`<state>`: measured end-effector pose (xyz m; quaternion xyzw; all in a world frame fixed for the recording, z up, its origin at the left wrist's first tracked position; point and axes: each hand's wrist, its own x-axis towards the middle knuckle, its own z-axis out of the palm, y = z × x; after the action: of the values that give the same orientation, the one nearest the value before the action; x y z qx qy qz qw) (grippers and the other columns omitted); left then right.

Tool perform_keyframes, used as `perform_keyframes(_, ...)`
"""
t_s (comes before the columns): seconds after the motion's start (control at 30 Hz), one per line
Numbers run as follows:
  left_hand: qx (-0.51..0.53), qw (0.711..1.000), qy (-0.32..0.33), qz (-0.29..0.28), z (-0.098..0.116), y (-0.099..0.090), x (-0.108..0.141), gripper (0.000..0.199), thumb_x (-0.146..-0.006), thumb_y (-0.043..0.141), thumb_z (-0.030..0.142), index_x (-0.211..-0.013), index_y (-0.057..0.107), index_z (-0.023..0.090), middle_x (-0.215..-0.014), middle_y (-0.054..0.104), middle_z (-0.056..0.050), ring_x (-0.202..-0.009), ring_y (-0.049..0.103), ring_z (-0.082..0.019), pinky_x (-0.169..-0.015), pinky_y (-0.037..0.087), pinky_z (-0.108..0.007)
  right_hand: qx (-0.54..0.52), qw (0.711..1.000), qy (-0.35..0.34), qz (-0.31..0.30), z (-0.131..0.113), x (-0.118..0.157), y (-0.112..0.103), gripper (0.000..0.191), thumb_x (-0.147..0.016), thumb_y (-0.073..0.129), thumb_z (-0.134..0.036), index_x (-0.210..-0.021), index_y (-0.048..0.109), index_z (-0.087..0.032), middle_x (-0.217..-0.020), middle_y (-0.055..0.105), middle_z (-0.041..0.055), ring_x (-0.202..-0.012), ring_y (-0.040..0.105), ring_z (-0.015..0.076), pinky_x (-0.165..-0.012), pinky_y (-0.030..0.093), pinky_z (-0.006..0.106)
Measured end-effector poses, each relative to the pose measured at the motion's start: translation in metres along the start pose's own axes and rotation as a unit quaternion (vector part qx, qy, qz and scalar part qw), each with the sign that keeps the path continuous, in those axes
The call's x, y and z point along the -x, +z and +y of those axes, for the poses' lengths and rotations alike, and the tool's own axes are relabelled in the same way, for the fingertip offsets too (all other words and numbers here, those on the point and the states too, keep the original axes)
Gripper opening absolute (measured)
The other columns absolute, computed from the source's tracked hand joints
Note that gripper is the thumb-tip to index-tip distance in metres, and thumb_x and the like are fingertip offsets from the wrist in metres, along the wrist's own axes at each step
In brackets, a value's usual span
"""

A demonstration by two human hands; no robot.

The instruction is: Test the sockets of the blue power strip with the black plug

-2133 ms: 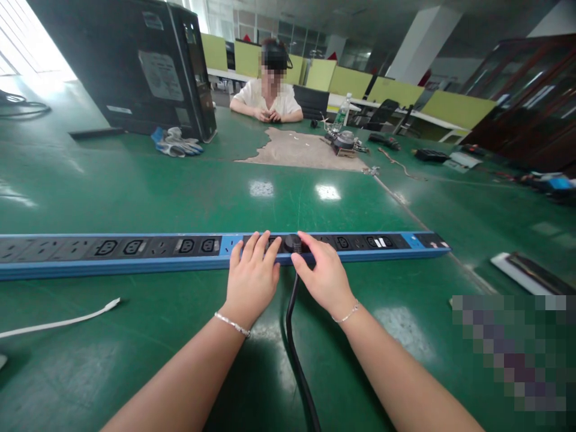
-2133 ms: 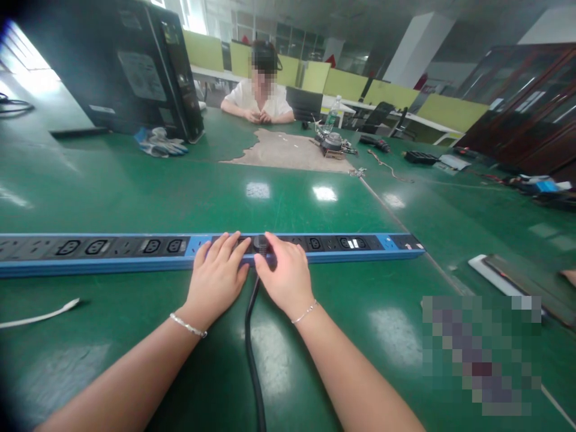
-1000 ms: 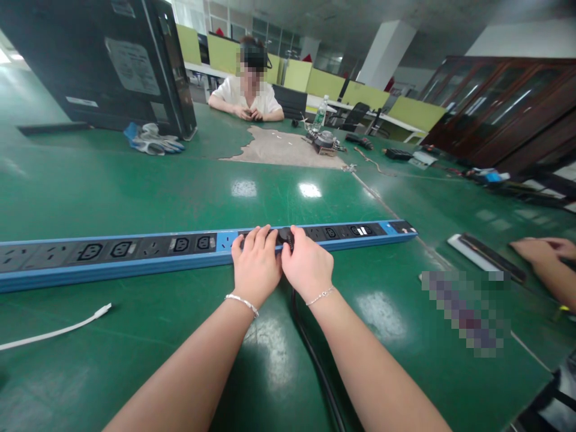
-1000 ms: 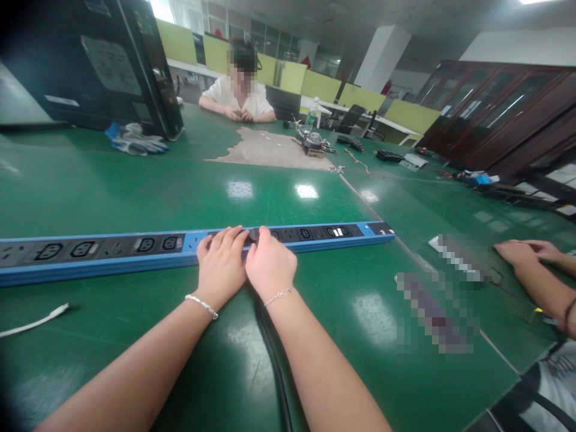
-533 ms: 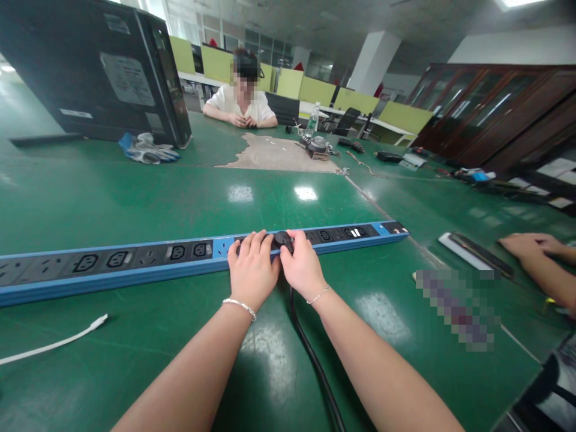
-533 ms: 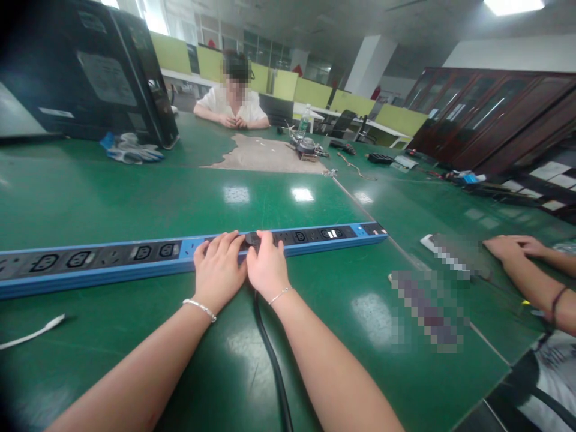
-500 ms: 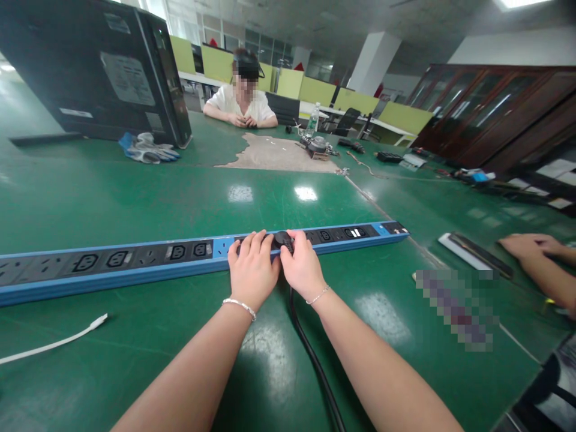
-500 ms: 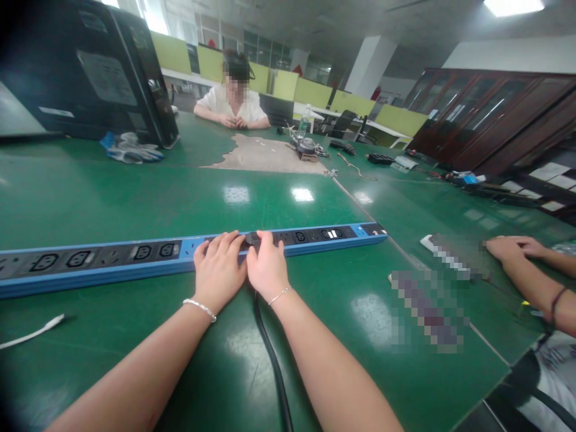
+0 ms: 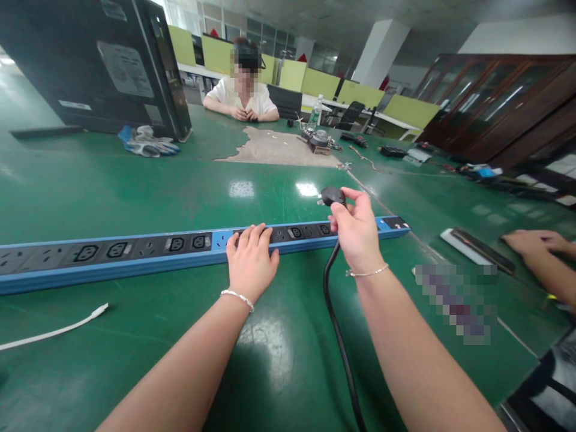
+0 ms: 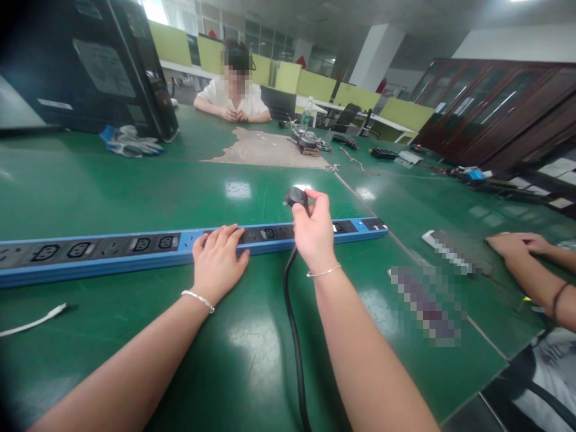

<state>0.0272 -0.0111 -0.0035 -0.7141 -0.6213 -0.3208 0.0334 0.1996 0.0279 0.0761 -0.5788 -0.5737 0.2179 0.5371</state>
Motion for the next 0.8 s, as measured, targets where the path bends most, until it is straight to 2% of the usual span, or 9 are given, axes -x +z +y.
perform_keyframes(0.17,0.002,1.0,0.001,0.002,0.001,0.0,-0.001,0.041,-0.084,0.045,0.031,-0.123,0.054,0.022,-0.132,0.056,-0.008,-0.125,0.044,-0.025,-0.107,0.022,-0.048,0.05,0.995,0.081,-0.021,0.034,-0.011,-0.049,0.034,-0.079,0.053,-0.032,-0.108,0.049,-0.017,-0.055,0.046,-0.0092,-0.044,0.047,0.0088,-0.049,0.045,0.024)
perform_keyframes(0.27,0.0,1.0,-0.003,0.001,0.001,0.001,-0.001,0.041,-0.084,0.046,0.031,-0.123,0.054,0.023,-0.132,0.056,-0.007,-0.125,0.044,-0.025,-0.107,0.022,-0.047,0.094,0.988,0.122,-0.019,0.052,-0.013,-0.069,0.035,-0.079,0.049,-0.03,-0.112,0.05,-0.017,-0.057,0.045,-0.0085,-0.043,0.044,0.0083,-0.049,0.048,0.025)
perform_keyframes(0.33,-0.002,1.0,-0.004,0.0,0.001,0.001,-0.001,0.04,-0.084,0.046,0.031,-0.123,0.054,0.024,-0.132,0.056,-0.007,-0.126,0.043,-0.025,-0.107,0.022,-0.047,0.147,0.982,0.118,-0.019,0.061,-0.016,-0.077,0.036,-0.08,0.047,-0.029,-0.114,0.051,-0.017,-0.063,0.05,-0.0049,-0.047,0.047,0.01,-0.048,0.048,0.026)
perform_keyframes(0.53,-0.002,1.0,-0.004,0.001,0.001,0.0,-0.001,0.04,-0.084,0.045,0.031,-0.122,0.054,0.024,-0.131,0.056,-0.006,-0.125,0.044,-0.025,-0.107,0.022,-0.047,0.319,0.944,0.032,-0.078,0.076,-0.023,-0.077,0.038,-0.086,0.042,-0.033,-0.118,0.053,-0.018,-0.092,0.065,0.0078,-0.066,0.059,0.017,-0.065,0.05,0.033)
perform_keyframes(0.7,-0.003,1.0,-0.002,0.001,0.001,0.001,-0.001,0.04,-0.084,0.046,0.031,-0.122,0.054,0.023,-0.131,0.056,-0.006,-0.125,0.044,-0.025,-0.106,0.022,-0.047,0.399,0.911,0.022,-0.097,0.068,-0.017,-0.066,0.036,-0.089,0.039,-0.032,-0.121,0.051,-0.018,-0.098,0.067,0.0105,-0.084,0.063,0.0224,-0.074,0.047,0.032)
perform_keyframes(0.8,-0.004,1.0,-0.002,0.002,0.001,0.001,-0.001,0.04,-0.084,0.046,0.031,-0.122,0.054,0.023,-0.131,0.056,-0.007,-0.125,0.044,-0.025,-0.106,0.022,-0.047,0.436,0.893,0.026,-0.107,0.059,-0.014,-0.06,0.037,-0.09,0.038,-0.031,-0.123,0.048,-0.018,-0.099,0.067,0.0117,-0.085,0.064,0.0244,-0.073,0.045,0.031)
